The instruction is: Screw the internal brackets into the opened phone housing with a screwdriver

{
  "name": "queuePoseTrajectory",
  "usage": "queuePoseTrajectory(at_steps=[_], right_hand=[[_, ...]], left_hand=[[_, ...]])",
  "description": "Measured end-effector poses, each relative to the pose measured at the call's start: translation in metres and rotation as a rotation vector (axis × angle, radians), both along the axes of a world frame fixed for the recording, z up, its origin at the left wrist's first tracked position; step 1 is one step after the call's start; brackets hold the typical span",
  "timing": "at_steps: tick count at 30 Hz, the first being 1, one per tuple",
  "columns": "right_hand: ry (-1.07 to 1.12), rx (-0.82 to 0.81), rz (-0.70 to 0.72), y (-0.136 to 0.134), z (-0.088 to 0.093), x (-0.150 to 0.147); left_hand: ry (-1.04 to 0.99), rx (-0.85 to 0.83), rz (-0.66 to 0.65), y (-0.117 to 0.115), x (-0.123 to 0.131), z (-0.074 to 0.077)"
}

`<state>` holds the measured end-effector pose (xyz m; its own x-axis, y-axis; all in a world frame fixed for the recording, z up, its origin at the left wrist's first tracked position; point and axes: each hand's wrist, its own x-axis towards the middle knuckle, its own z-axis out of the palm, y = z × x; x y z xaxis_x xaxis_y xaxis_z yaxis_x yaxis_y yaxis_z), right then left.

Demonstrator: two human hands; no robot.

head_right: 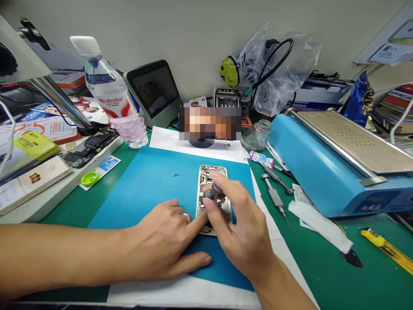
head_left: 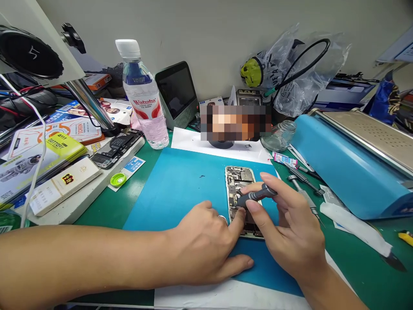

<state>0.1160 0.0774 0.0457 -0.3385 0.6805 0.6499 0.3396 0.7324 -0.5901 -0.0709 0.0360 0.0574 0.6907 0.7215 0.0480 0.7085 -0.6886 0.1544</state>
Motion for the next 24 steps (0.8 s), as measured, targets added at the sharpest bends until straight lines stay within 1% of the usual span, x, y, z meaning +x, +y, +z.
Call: queuePoseTrajectory(at_steps=[6,16,19,24], right_hand=[[0.007,-0.014,-0.049,0.0002,-0.0022,0.0016],[0.128,-0.054,-0.218,0.0026,0.0011,0.0005],[0.152,-0.094,-0.238,0.0039,0.0021,-0.0004],[0.154,-0.096,-0.247,0.0046,0.0009,0.0005]], left_hand=[[0.012,-0.012,0.001,0.0000,0.0001,0.0007],[0.028,-0.018,-0.008,-0.0002,-0.0005,-0.0009],[0.039,-0.036,-0.010,-0.0002,-0.0009,0.0002],[0.042,-0.049,-0.001,0.0007,-0.0002,0.0033]])
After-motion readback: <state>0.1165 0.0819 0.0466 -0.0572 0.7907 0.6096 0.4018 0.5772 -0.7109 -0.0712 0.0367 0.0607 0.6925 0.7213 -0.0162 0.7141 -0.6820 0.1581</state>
